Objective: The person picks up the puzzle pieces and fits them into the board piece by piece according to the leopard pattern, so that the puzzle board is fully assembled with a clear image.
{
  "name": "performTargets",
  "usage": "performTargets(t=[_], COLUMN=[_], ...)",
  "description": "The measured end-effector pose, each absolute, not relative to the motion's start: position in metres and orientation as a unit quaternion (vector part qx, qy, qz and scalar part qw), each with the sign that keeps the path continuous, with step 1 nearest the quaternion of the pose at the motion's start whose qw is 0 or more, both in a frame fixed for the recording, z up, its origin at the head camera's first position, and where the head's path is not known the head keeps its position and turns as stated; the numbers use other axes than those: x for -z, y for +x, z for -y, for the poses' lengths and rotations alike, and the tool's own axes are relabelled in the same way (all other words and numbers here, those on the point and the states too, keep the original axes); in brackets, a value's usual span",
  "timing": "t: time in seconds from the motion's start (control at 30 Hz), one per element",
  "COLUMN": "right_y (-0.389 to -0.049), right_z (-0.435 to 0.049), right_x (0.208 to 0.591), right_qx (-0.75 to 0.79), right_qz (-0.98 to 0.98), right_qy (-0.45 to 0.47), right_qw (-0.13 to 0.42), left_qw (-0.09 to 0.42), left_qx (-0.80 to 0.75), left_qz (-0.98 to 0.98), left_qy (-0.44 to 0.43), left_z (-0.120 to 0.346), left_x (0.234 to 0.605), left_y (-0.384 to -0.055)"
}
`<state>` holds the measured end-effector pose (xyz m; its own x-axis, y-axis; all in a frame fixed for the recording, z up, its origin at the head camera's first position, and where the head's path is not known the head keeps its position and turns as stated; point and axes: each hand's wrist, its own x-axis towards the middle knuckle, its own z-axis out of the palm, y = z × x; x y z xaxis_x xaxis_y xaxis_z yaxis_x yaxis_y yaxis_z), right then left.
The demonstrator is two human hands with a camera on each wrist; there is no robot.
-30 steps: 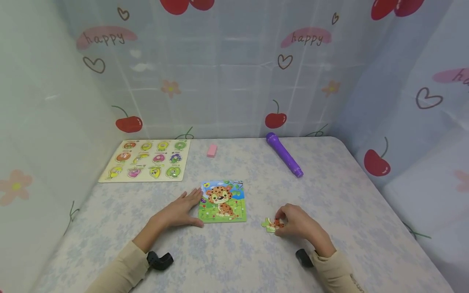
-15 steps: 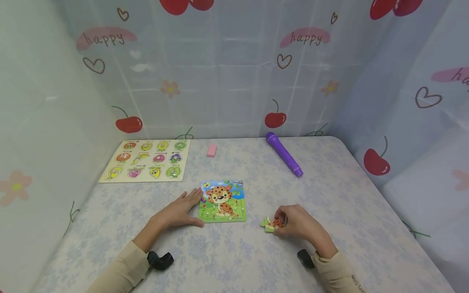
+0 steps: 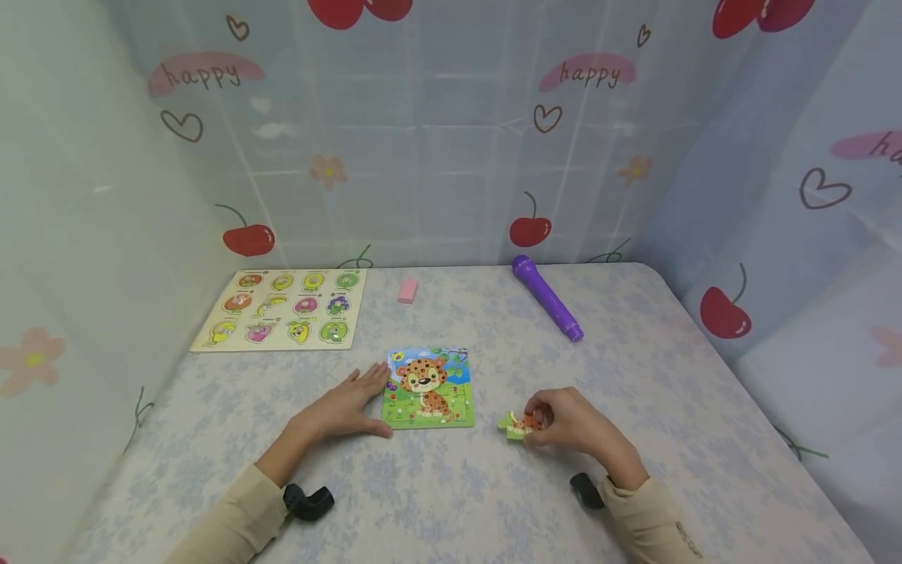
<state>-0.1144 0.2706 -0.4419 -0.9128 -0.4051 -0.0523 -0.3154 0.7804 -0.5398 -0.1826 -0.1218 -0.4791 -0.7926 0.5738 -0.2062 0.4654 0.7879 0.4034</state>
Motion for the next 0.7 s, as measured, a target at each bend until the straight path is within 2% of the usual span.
performTargets(t=[0.3, 0.7], right_y=[-0.131, -0.164], right_z=[-0.240, -0.170], right_x=[0.442, 0.444], right_qx=[0.255, 0.262], right_qz=[-0.941, -0.929], right_qy=[-0.214, -0.257], right_qw=[0.056, 0.059], left_qw=[0.162, 0.165], left_qx=[-0.171, -0.168], left_qz=[-0.932, -0.931], left_qy=[0.276, 0.279], left_z=[0.122, 0.122], left_x=[0.477, 0.478], left_y=[-0.182, -0.183])
